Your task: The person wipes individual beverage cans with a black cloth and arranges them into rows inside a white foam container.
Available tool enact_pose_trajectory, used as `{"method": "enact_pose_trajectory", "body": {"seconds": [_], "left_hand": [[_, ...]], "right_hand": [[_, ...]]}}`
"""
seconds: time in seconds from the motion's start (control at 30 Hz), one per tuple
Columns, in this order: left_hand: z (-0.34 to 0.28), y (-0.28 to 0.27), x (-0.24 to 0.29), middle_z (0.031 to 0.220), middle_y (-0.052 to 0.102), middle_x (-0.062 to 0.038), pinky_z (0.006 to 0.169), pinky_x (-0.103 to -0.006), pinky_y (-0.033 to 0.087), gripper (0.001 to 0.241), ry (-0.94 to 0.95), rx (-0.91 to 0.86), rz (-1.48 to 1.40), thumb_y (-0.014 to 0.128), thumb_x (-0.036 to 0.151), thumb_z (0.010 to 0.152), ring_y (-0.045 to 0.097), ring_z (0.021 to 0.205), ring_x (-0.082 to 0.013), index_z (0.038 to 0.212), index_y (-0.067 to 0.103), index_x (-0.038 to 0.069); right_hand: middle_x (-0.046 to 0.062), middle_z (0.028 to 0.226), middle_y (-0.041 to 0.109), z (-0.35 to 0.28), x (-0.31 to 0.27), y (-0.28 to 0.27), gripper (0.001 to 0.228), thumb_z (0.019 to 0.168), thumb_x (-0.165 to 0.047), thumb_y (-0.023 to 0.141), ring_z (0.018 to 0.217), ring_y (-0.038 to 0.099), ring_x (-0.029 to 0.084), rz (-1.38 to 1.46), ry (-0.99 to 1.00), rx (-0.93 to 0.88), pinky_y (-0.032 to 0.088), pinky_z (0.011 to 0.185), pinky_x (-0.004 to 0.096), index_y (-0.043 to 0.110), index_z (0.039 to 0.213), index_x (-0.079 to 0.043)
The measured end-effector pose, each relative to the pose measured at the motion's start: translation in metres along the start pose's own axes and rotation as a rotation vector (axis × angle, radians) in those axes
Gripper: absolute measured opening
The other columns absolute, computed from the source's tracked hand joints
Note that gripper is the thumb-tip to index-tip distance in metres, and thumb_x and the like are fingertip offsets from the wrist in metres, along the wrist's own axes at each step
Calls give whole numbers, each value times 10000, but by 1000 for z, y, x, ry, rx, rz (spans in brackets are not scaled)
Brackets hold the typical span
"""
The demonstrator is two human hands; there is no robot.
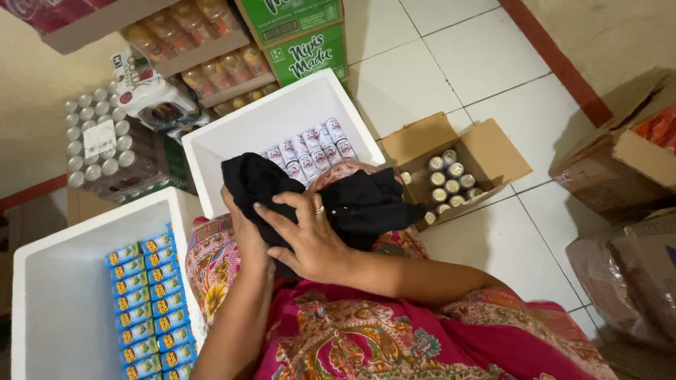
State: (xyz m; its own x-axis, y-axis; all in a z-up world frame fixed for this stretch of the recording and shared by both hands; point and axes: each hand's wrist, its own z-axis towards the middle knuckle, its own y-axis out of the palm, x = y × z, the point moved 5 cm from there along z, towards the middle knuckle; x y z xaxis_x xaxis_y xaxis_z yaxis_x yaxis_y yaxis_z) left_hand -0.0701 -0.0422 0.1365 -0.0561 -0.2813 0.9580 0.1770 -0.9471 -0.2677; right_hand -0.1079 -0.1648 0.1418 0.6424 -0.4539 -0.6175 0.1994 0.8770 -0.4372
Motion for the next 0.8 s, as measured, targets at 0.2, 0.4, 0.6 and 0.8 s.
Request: {"method": "enact_pose_trajectory", "body": {"seconds": [0.2, 0.4, 0.6, 0.8], "left_hand": [[1, 8, -44, 1498, 496, -178, 1203, -428, 270, 531, 33, -102, -56, 309, 475, 1115, 427, 1434, -328, 1500, 440, 133], [8, -12, -66, 1605, 324, -235, 1262, -428, 210, 654, 377, -52, 220, 485, -10, 1015, 331, 1496, -381, 1620, 262, 103], [-11, -2, -35, 1374, 512, -179, 1174, -426, 279, 497, 182, -69, -124, 253, 426, 1149, 456, 1316, -295, 1466, 437, 89], [-11, -8, -51, 1578, 256, -423, 1241, -560, 151, 549, 115, -38, 28, 181, 259, 1149, 232, 1489, -538, 1605, 172, -49]], "right_hand": [[126, 1371, 421, 23, 21, 0, 427, 1080, -293, 481, 1348, 421, 404, 73, 27, 106, 325, 1154, 475, 545, 1479, -154], [171, 1325, 457, -3, -7, 21, 537, 1083, -456, 391, 1224, 447, 437, -71, -75, -8, 358, 1066, 517, 568, 1456, -111], [180, 1368, 424, 5, -14, 6, 542, 1109, -411, 361, 1253, 437, 419, -101, -81, 64, 339, 1081, 511, 463, 1556, -122], [136, 1322, 458, -6, -6, 16, 530, 1083, -428, 403, 1233, 438, 419, -73, -88, -32, 337, 1091, 500, 524, 1514, -144]]}}
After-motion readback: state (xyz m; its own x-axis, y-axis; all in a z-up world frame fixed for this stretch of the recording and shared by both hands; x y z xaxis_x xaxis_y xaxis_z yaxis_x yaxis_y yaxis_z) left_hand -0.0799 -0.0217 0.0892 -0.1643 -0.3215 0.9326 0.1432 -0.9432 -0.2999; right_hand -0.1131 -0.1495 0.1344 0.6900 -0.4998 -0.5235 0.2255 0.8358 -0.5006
